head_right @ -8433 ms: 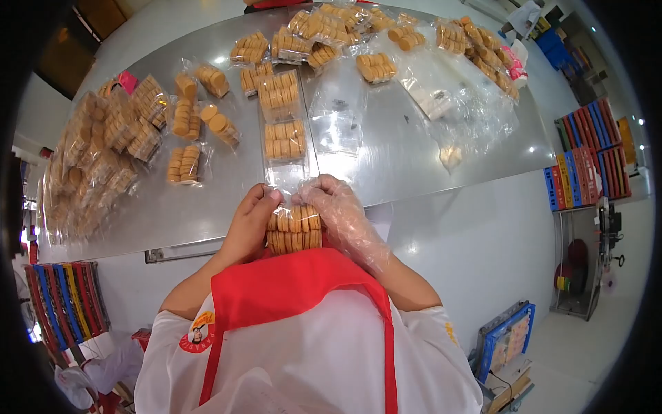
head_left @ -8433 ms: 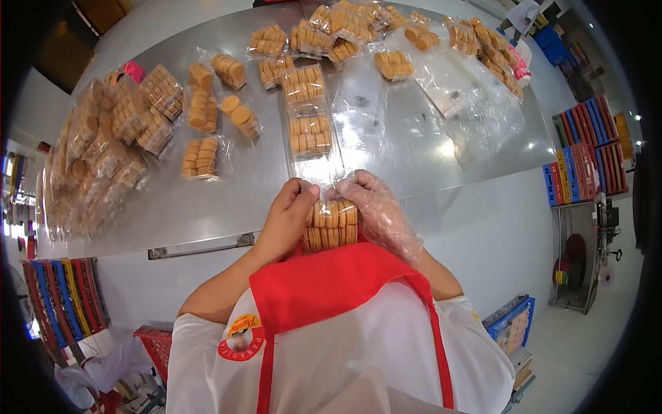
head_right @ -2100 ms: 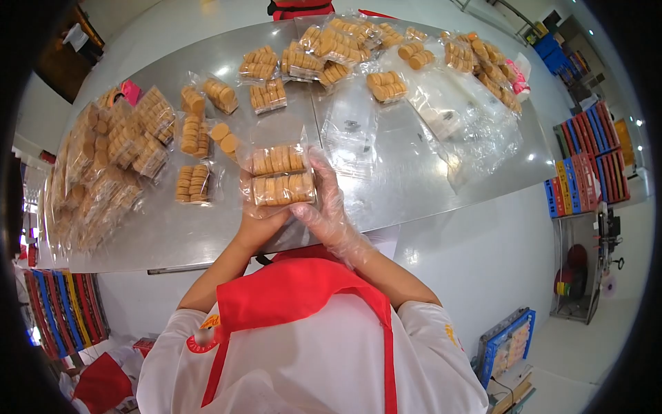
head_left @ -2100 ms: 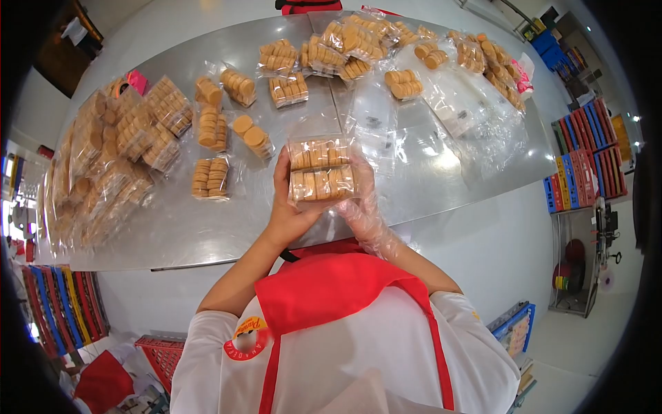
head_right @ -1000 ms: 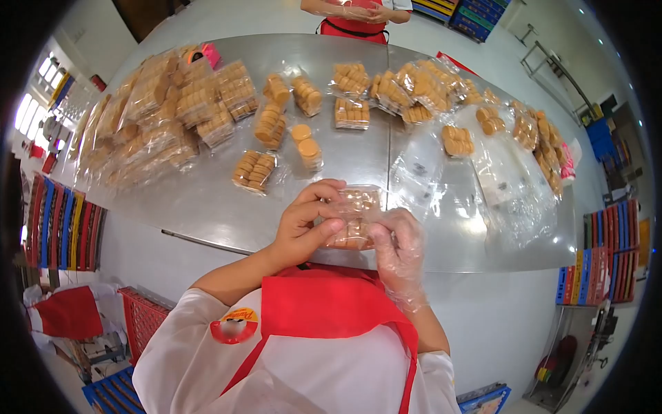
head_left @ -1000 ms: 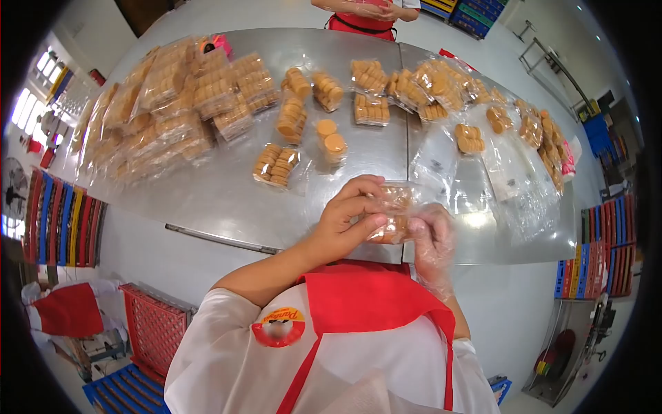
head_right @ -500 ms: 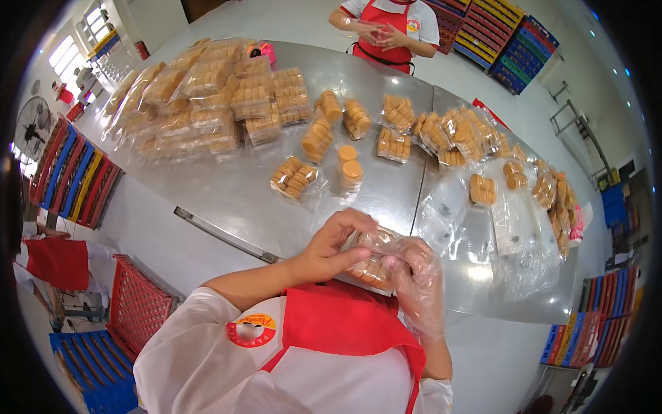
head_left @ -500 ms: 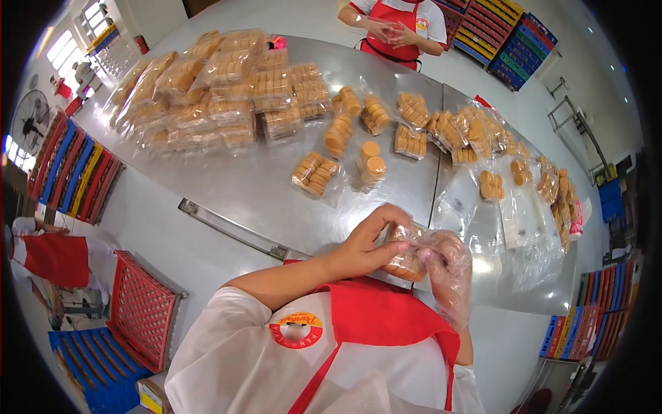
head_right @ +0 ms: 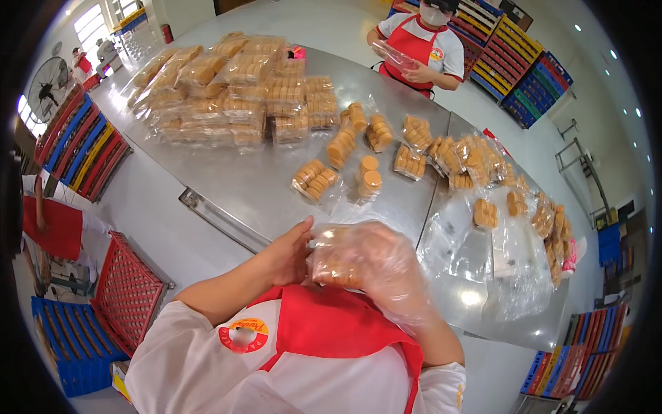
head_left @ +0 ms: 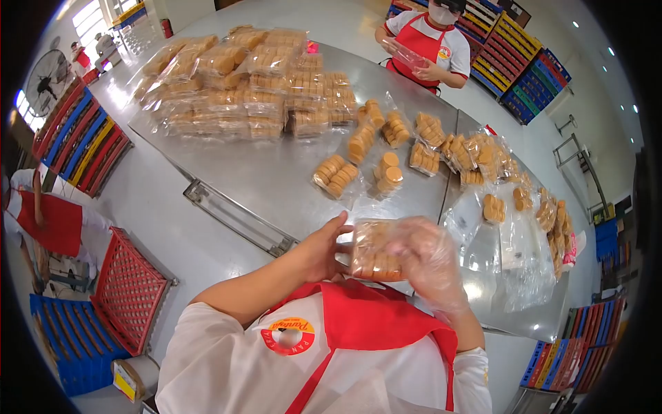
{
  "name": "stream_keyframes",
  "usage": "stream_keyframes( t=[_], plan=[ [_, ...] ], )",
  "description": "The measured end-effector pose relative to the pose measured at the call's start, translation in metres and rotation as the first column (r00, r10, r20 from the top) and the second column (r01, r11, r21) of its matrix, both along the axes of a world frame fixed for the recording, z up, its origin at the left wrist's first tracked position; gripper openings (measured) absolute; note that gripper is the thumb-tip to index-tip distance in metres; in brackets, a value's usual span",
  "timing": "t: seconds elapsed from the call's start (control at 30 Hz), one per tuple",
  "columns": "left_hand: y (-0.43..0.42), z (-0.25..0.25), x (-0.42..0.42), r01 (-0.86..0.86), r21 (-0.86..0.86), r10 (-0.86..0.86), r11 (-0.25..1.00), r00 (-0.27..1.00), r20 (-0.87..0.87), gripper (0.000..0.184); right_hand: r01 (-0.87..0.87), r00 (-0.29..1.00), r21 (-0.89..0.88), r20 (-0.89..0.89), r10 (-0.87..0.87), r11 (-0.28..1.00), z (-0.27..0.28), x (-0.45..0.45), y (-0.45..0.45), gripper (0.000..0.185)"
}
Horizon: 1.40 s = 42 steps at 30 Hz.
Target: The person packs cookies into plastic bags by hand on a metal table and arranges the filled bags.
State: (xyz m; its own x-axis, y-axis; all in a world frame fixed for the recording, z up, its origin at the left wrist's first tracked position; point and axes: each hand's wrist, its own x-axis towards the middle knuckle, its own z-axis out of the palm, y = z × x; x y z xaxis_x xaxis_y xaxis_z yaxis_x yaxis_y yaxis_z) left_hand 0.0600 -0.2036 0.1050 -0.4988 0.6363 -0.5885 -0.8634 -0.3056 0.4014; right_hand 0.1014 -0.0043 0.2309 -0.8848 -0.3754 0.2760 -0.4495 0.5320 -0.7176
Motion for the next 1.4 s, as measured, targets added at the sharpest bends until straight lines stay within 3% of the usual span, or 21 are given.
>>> stream_keyframes(
  t=[0.03, 0.1, 0.13, 0.23, 0.33, 0.37, 0.43, 0.5, 0.57, 0.63, 0.73, 0.83, 0.93, 1.03, 1.13, 1.17, 1.23, 1.33, 1.4],
  plan=[
    [-0.004, 0.002, 0.003, -0.022, 0.072, 0.017, 0.997, 0.998, 0.058, 0.075, -0.099, 0.994, 0.052, -0.046, 0.102, 0.994, 0.000, 0.000, -0.006, 0.015],
    [-0.012, 0.002, 0.012, -0.083, 0.191, 0.082, 0.978, 0.997, 0.015, 0.072, -0.285, 0.945, 0.166, -0.116, 0.306, 0.944, -0.003, 0.000, -0.020, 0.012],
    [-0.016, -0.002, 0.014, -0.101, 0.234, 0.095, 0.967, 0.995, 0.038, 0.070, -0.371, 0.917, 0.144, -0.101, 0.387, 0.917, -0.007, 0.001, -0.027, 0.020],
    [-0.026, 0.009, 0.020, -0.140, 0.324, 0.097, 0.936, 0.984, 0.148, 0.054, -0.445, 0.832, 0.283, -0.221, 0.509, 0.850, -0.005, 0.004, -0.041, 0.027],
    [-0.035, 0.005, 0.017, -0.167, 0.322, 0.100, 0.932, 0.972, 0.213, 0.049, -0.381, 0.867, 0.169, -0.277, 0.415, 0.909, -0.007, 0.011, -0.046, 0.027],
    [-0.039, 0.000, 0.013, -0.187, 0.327, 0.112, 0.926, 0.965, 0.236, 0.049, -0.188, 0.934, 0.104, -0.288, 0.211, 0.977, -0.010, 0.015, -0.042, 0.026],
    [-0.047, -0.010, 0.006, -0.237, 0.306, 0.176, 0.922, 0.961, 0.213, 0.050, 0.214, 0.939, -0.021, -0.270, -0.212, 0.977, -0.028, 0.023, -0.020, 0.023],
    [-0.054, -0.019, -0.004, -0.298, 0.271, 0.281, 0.915, 0.954, 0.099, 0.051, 0.518, 0.824, -0.273, -0.094, -0.559, 0.810, -0.077, 0.016, 0.015, 0.020],
    [-0.061, -0.024, -0.009, -0.310, 0.272, 0.297, 0.911, 0.951, 0.088, 0.054, 0.755, 0.650, -0.323, 0.249, -0.718, 0.571, -0.144, 0.013, 0.065, 0.024],
    [-0.061, -0.022, -0.013, -0.325, 0.268, 0.315, 0.907, 0.946, 0.083, 0.055, 0.816, 0.578, -0.191, 0.258, -0.774, 0.546, -0.212, 0.022, 0.112, 0.024],
    [-0.052, -0.025, -0.018, -0.295, 0.296, 0.271, 0.908, 0.955, 0.119, 0.054, 0.857, 0.500, 0.190, -0.081, -0.862, 0.479, -0.216, 0.032, 0.112, 0.031],
    [-0.038, -0.013, -0.016, -0.289, 0.233, 0.274, 0.929, 0.957, 0.092, 0.054, 0.843, 0.516, 0.237, -0.104, -0.850, 0.483, -0.212, 0.030, 0.114, 0.029],
    [-0.031, -0.014, -0.018, -0.264, 0.272, 0.272, 0.925, 0.962, 0.008, 0.055, 0.858, 0.494, 0.195, -0.056, -0.868, 0.476, -0.210, 0.030, 0.115, 0.030],
    [-0.030, 0.001, -0.012, -0.256, 0.122, 0.245, 0.959, 0.964, 0.099, 0.055, 0.882, 0.457, 0.154, -0.056, -0.888, 0.445, -0.213, 0.026, 0.121, 0.034],
    [-0.019, 0.029, 0.004, -0.259, 0.004, 0.259, 0.966, 0.966, -0.002, 0.053, 0.872, 0.489, 0.057, -0.102, -0.866, 0.486, -0.224, 0.023, 0.138, 0.034],
    [-0.016, 0.018, 0.005, -0.270, 0.010, 0.270, 0.963, 0.963, 0.022, 0.054, 0.873, 0.487, 0.025, -0.115, -0.866, 0.487, -0.227, 0.023, 0.141, 0.033],
    [-0.022, -0.014, 0.004, -0.288, 0.001, 0.286, 0.958, 0.954, 0.093, 0.055, 0.871, 0.480, 0.091, 0.041, -0.876, 0.482, -0.211, 0.026, 0.143, 0.031],
    [-0.034, -0.038, 0.006, -0.187, 0.138, 0.188, 0.973, 0.982, 0.008, 0.055, 0.857, 0.511, 0.107, -0.037, -0.859, 0.505, -0.208, 0.026, 0.157, 0.033],
    [-0.030, -0.037, 0.022, -0.206, -0.068, 0.174, 0.976, 0.932, -0.318, 0.057, 0.864, 0.497, 0.125, -0.046, -0.867, 0.488, -0.208, 0.026, 0.167, 0.033]
  ],
)
